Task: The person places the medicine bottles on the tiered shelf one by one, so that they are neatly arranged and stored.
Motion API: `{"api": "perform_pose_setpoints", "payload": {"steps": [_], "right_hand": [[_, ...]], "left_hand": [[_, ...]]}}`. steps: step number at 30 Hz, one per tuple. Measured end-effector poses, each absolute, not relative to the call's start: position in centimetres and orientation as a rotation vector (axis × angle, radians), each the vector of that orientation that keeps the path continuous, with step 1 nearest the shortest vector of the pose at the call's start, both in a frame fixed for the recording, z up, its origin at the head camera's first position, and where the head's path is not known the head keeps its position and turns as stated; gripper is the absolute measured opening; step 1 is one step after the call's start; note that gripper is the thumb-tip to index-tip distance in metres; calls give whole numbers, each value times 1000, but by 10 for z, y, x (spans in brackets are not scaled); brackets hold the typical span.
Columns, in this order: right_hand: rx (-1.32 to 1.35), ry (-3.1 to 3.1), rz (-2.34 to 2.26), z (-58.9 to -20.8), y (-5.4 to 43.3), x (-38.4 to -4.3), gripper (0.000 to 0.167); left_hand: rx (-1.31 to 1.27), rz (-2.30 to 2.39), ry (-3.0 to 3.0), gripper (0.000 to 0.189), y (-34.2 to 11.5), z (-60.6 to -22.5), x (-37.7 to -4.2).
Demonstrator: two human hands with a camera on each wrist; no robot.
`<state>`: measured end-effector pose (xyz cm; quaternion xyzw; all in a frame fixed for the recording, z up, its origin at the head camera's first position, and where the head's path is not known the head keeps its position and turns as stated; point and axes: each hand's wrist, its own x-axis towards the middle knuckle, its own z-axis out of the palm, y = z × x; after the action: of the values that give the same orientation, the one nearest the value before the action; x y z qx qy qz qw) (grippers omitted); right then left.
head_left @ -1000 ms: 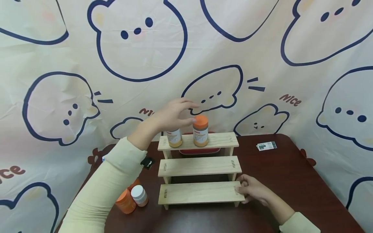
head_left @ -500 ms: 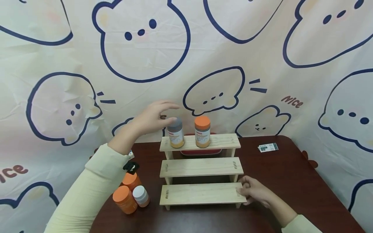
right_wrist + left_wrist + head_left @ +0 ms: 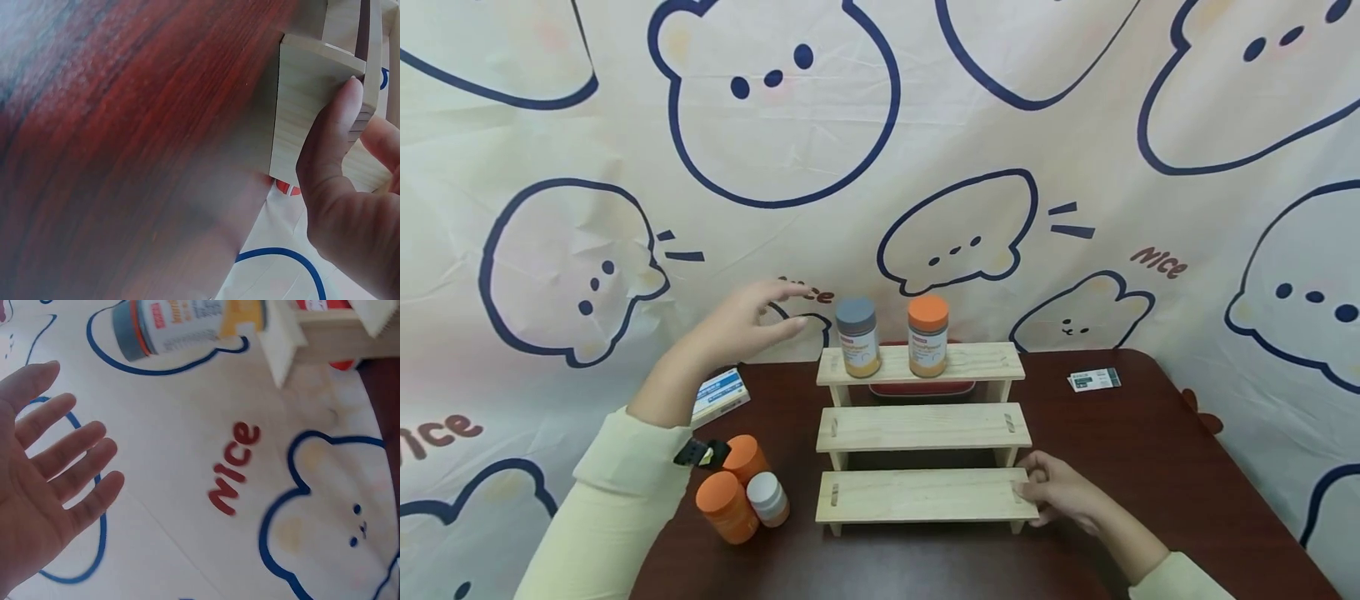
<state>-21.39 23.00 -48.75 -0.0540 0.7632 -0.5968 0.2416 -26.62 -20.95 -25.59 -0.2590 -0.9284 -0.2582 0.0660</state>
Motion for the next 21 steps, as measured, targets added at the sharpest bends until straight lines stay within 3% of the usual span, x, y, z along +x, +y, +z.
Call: {"api": "perform_pose_setpoints", "payload": {"steps": [21], "right_hand": [[-150, 2107, -1608, -487, 229, -214, 42]], "left_hand": [[-534, -570, -3054, 44, -259, -326, -238]]}}
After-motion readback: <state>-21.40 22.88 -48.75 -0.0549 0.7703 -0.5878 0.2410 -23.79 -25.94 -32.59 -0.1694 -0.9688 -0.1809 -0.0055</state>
